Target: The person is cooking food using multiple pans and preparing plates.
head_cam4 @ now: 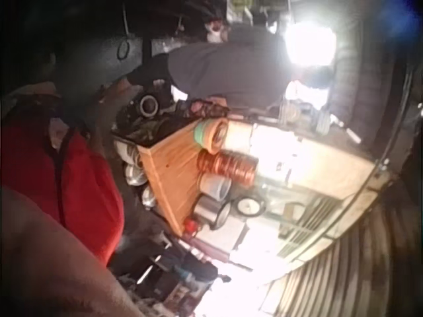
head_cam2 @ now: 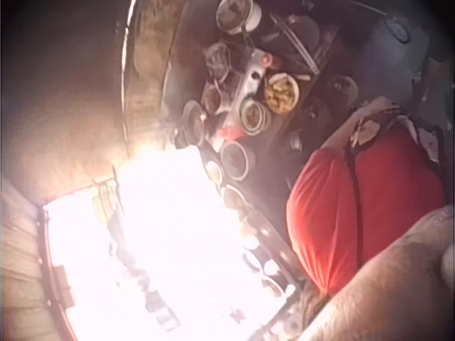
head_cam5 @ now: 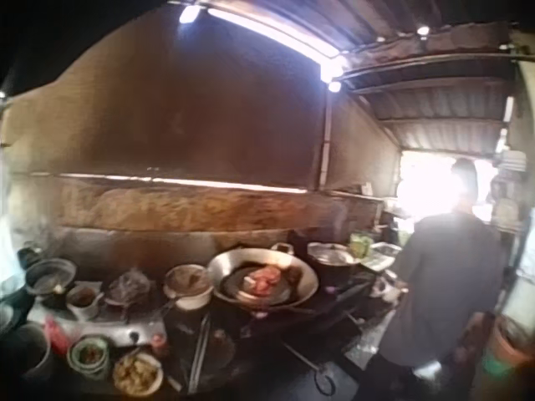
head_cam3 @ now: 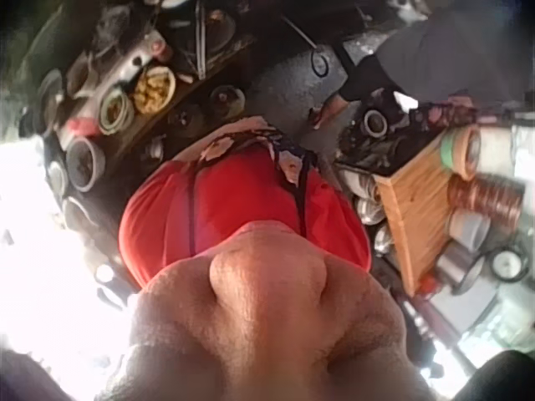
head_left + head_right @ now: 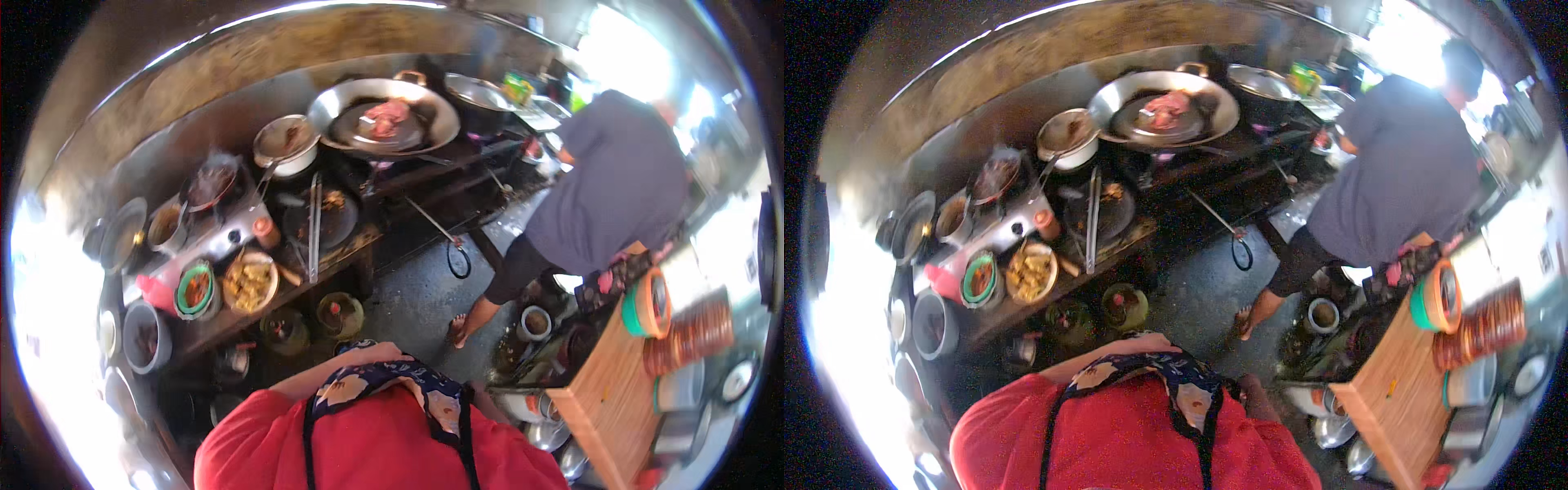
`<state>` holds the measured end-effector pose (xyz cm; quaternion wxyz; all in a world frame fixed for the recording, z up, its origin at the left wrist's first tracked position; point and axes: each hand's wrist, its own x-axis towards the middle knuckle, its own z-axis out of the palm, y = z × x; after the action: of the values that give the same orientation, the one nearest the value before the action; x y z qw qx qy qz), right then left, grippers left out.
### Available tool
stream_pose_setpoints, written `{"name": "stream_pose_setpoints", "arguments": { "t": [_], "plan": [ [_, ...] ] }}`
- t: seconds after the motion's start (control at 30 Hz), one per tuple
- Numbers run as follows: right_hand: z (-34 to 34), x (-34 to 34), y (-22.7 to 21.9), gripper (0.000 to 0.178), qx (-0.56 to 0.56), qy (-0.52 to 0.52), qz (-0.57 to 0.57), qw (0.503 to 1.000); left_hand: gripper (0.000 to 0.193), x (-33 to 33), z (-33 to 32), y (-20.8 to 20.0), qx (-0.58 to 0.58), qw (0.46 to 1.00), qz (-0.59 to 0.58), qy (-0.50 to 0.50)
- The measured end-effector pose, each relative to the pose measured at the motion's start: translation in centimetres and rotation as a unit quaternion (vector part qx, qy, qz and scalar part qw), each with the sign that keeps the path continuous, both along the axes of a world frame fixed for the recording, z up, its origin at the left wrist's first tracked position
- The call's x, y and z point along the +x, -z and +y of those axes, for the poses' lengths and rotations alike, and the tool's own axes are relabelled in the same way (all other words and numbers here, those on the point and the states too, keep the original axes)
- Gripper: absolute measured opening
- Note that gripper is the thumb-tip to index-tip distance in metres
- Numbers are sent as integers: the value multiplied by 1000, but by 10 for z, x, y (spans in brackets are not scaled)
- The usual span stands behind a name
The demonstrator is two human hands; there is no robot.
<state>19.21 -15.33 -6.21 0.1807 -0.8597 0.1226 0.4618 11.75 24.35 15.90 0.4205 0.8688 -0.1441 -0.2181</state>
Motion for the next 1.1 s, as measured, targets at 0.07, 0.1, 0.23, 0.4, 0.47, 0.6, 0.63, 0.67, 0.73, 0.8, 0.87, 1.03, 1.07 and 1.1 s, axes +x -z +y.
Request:
{"name": "stream_pose_setpoints", "arguments": {
  "t": [0.07,0.1,0.23,0.4,0.47,0.6,0.63,0.67,0.73,0.8,0.87,1.03,1.07,1.1],
  "plan": [
    [13,8,-16,22,6,-41,-2,999,35,-5,7,7,-38,995,-53,69],
    [14,8,-14,21,16,-44,-4,999,33,-5,7,9,-80,961,-242,111],
    [21,15,-26,21,33,-73,-9,997,34,-5,4,17,-83,955,-270,88],
    [29,22,-34,19,44,-102,-10,994,34,-2,-8,11,-34,998,-38,31],
    [32,25,-34,19,50,-115,-9,992,37,-5,-7,10,-105,987,-118,35],
    [38,32,-35,18,57,-149,-15,987,48,-12,1,13,-121,971,-207,19],
    [38,35,-36,18,57,-152,-17,987,48,-13,4,18,-123,970,-209,10],
    [42,36,-38,18,59,-164,-13,985,31,-13,9,33,-77,979,-183,33],
    [46,40,-34,17,62,-177,-7,982,38,-15,15,37,-29,987,-153,49],
    [47,43,-31,17,65,-187,-4,980,37,-16,18,22,6,988,-139,59],
    [50,47,-27,16,66,-195,-2,978,36,-22,25,1,31,982,-171,68],
    [72,60,-27,15,62,-225,-4,972,33,-41,49,12,-25,959,-283,17],
    [78,63,-27,15,62,-234,-4,970,34,-42,54,8,-10,965,-261,13],
    [84,65,-26,15,66,-240,-7,968,36,-42,59,5,4,971,-239,9]
  ]
}}
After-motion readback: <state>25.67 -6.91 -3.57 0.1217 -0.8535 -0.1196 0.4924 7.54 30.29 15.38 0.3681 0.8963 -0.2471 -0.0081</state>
